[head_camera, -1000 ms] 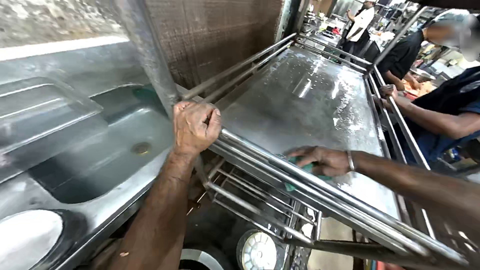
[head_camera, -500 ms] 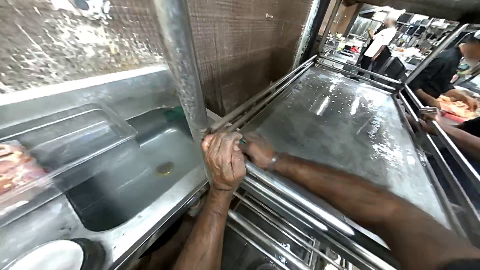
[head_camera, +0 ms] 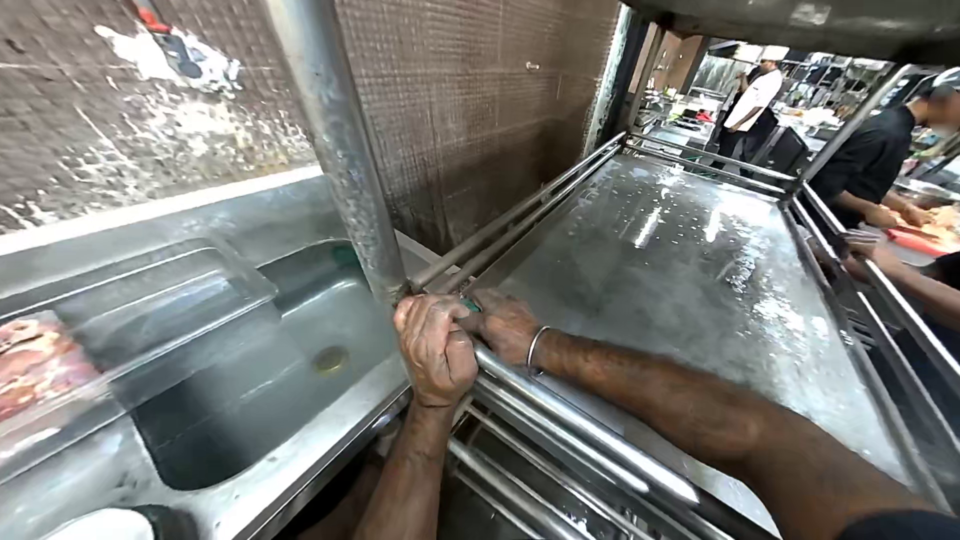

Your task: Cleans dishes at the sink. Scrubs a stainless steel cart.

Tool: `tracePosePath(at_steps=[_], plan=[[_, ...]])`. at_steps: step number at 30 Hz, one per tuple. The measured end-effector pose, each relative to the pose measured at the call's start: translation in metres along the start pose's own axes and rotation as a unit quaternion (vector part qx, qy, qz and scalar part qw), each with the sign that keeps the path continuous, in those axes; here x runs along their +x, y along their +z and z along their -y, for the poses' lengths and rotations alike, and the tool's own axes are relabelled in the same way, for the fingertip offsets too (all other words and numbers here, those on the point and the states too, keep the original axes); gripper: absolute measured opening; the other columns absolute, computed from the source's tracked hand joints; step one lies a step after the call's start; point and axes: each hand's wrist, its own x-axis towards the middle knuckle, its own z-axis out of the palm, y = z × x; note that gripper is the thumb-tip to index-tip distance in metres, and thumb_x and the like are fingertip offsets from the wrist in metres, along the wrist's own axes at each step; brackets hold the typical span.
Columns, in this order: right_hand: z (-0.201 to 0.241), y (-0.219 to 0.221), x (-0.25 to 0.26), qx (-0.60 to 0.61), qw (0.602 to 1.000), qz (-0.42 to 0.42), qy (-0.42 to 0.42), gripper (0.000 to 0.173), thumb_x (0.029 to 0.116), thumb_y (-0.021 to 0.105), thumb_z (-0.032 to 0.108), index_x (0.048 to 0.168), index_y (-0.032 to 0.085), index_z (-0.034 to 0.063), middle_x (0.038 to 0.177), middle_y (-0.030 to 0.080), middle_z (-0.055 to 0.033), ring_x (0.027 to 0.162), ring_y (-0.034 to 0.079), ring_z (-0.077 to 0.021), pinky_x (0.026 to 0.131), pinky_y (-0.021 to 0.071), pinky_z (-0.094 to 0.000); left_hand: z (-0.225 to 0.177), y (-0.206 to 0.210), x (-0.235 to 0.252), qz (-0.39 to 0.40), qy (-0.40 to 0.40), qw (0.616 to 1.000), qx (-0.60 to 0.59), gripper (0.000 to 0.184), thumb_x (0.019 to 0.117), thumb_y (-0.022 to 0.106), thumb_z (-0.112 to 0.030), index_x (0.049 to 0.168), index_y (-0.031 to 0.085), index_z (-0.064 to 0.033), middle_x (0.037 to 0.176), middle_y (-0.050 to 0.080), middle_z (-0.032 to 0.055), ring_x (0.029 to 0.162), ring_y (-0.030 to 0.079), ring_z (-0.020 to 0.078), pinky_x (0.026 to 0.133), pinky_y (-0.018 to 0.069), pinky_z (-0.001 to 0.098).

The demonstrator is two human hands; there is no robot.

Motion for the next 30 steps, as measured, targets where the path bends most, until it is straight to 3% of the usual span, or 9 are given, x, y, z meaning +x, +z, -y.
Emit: tracePosePath(at_steps=[4, 9, 13, 17, 20, 22, 25, 27, 30], plan=[[-0.050, -0.002, 0.022, -0.041, 0.999, -0.001, 0.016, 0.040, 0.0992, 0.066, 0.040, 0.135, 0.066, 0.0232, 0.132, 0.062, -0.0184, 0.124, 0.060, -0.0363, 0.092, 0.0568, -0.0537, 0.005, -0.001, 0.000, 0.005, 0.031, 0.999, -0.017, 0.042, 0.1018, 0.030, -0.029, 0.082, 0.061, -0.0089, 0.084, 0.066, 0.0074, 0.091, 0.062, 0.0204, 0.097, 0.0416, 0.0414], [-0.104, -0.008, 0.037, -0.029, 0.999, -0.012, 0.024, 0.038, 0.0986, 0.068, 0.037, 0.131, 0.070, 0.0182, 0.132, 0.063, -0.0199, 0.125, 0.059, -0.0367, 0.101, 0.0519, -0.0540, 0.007, -0.006, -0.001, 0.015, 0.038, 0.999, -0.015, 0.040, 0.1013, 0.031, -0.029, 0.082, 0.061, -0.0097, 0.083, 0.065, 0.0065, 0.089, 0.062, 0.0198, 0.098, 0.0410, 0.0417], [-0.157, -0.015, 0.034, -0.044, 0.978, -0.010, 0.203, 0.036, 0.1024, 0.061, 0.036, 0.129, 0.070, 0.0140, 0.134, 0.065, -0.0164, 0.129, 0.059, -0.0349, 0.108, 0.0476, -0.0578, 0.004, -0.009, -0.002, 0.040, 0.028, 0.999, -0.005, 0.043, 0.1014, 0.030, -0.032, 0.082, 0.061, -0.0101, 0.084, 0.066, 0.0063, 0.091, 0.062, 0.0200, 0.100, 0.0403, 0.0426], [-0.178, -0.020, 0.044, -0.031, 0.930, -0.036, 0.365, 0.041, 0.1026, 0.059, 0.040, 0.136, 0.064, 0.0150, 0.138, 0.059, -0.0232, 0.128, 0.058, -0.0423, 0.103, 0.0477, -0.0647, 0.005, 0.002, -0.001, -0.016, 0.026, 0.999, -0.021, 0.041, 0.0984, 0.030, -0.029, 0.076, 0.059, -0.0115, 0.077, 0.064, 0.0045, 0.085, 0.061, 0.0186, 0.097, 0.0400, 0.0409], [-0.130, -0.010, 0.044, -0.029, 0.965, -0.031, 0.257, 0.037, 0.1026, 0.060, 0.037, 0.127, 0.069, 0.0098, 0.135, 0.062, -0.0211, 0.129, 0.057, -0.0383, 0.109, 0.0463, -0.0588, 0.005, 0.006, -0.002, -0.031, 0.028, 0.999, -0.030, 0.041, 0.0991, 0.031, -0.030, 0.076, 0.060, -0.0110, 0.077, 0.063, 0.0046, 0.084, 0.060, 0.0184, 0.097, 0.0398, 0.0406], [-0.082, -0.007, 0.035, -0.028, 0.990, -0.023, 0.137, 0.032, 0.1002, 0.062, 0.036, 0.119, 0.073, 0.0123, 0.125, 0.067, -0.0167, 0.121, 0.063, -0.0333, 0.104, 0.0507, -0.0546, 0.008, 0.005, -0.002, -0.030, 0.030, 0.999, -0.030, 0.041, 0.0987, 0.031, -0.030, 0.077, 0.060, -0.0107, 0.077, 0.064, 0.0046, 0.084, 0.061, 0.0185, 0.097, 0.0402, 0.0411], [-0.013, -0.013, 0.003, 0.015, 1.000, 0.022, 0.004, 0.026, 0.0960, 0.069, 0.027, 0.117, 0.076, 0.0124, 0.130, 0.066, -0.0140, 0.119, 0.063, -0.0297, 0.099, 0.0540, -0.0514, 0.011, 0.004, -0.002, -0.023, 0.032, 0.999, -0.035, 0.041, 0.0992, 0.032, -0.031, 0.078, 0.061, -0.0115, 0.078, 0.065, 0.0044, 0.084, 0.062, 0.0178, 0.098, 0.0404, 0.0416], [-0.001, -0.012, -0.017, 0.063, 0.994, 0.062, -0.066, 0.022, 0.0937, 0.068, 0.016, 0.113, 0.077, 0.0082, 0.131, 0.065, -0.0153, 0.122, 0.061, -0.0305, 0.101, 0.0516, -0.0485, 0.011, 0.001, -0.003, -0.014, 0.030, 0.999, -0.038, 0.041, 0.0990, 0.032, -0.030, 0.077, 0.061, -0.0111, 0.077, 0.065, 0.0049, 0.082, 0.062, 0.0184, 0.097, 0.0413, 0.0424], [-0.009, -0.014, -0.025, 0.088, 0.990, 0.062, -0.091, 0.025, 0.0941, 0.063, 0.017, 0.113, 0.076, 0.0084, 0.134, 0.063, -0.0182, 0.128, 0.057, -0.0331, 0.104, 0.0494, -0.0495, 0.011, 0.003, -0.003, -0.017, 0.025, 0.999, -0.038, 0.041, 0.0989, 0.032, -0.031, 0.078, 0.061, -0.0111, 0.077, 0.065, 0.0055, 0.082, 0.062, 0.0192, 0.098, 0.0412, 0.0430]])
